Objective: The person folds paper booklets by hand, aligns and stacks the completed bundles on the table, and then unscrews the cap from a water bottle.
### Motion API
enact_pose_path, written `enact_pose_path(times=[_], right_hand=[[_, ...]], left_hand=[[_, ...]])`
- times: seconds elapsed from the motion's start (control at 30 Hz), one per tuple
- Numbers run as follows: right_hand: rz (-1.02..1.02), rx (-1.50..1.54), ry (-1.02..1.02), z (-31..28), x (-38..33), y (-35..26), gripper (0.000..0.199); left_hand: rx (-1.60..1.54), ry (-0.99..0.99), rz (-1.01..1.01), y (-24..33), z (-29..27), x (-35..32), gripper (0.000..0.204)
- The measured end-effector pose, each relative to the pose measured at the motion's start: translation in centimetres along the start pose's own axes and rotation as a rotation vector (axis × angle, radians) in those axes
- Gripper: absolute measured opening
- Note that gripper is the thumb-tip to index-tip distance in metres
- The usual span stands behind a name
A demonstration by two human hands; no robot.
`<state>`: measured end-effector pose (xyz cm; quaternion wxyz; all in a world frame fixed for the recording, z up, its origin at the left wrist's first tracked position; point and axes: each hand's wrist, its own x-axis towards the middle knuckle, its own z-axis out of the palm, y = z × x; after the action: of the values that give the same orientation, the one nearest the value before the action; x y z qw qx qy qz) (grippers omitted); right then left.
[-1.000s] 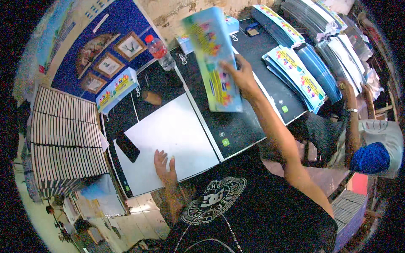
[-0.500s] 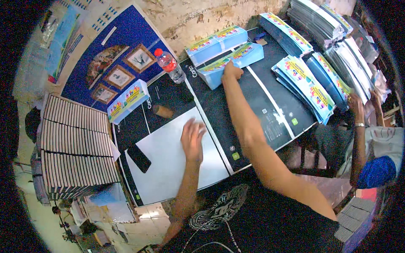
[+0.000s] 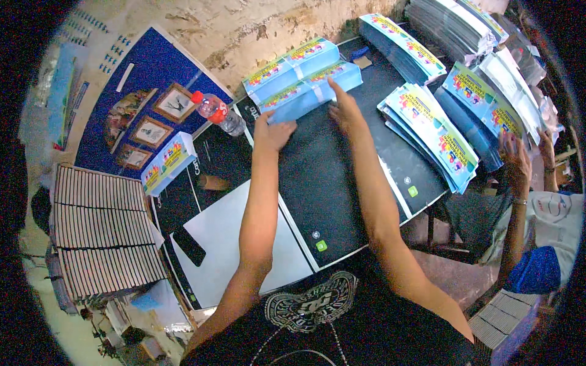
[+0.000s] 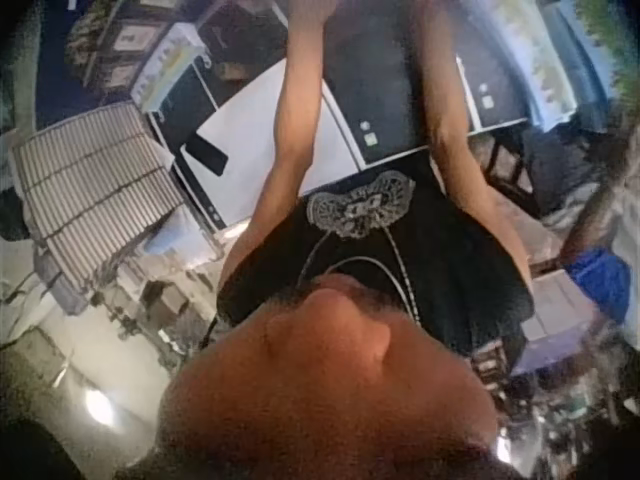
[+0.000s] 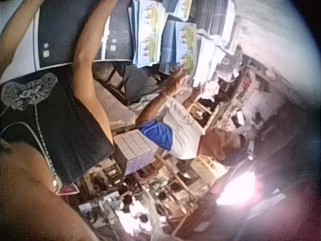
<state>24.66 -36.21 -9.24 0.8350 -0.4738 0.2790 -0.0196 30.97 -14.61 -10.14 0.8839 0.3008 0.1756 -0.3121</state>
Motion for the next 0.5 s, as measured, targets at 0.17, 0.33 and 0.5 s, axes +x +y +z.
enact_pose_path(times=[0.17,0.33,0.5], right_hand=[[-0.013,0.227,0.174,0.1,1.5,-1.7,0.044],[-0.045,0.332,0.082,2.0,-0.1,3.6,0.056],[-0.193,0.258,0.04,1.1,2.1,3.6,0.038]], left_hand=[[0.015,0.032,-0.032,-1.5,1.4,-0.2,0.062],[-0.031,0.198,0.06,-3.8,1.2,-1.6,0.074],[-0.056,0.03,0.084,-4.6,-1.2,-0.3,0.049]])
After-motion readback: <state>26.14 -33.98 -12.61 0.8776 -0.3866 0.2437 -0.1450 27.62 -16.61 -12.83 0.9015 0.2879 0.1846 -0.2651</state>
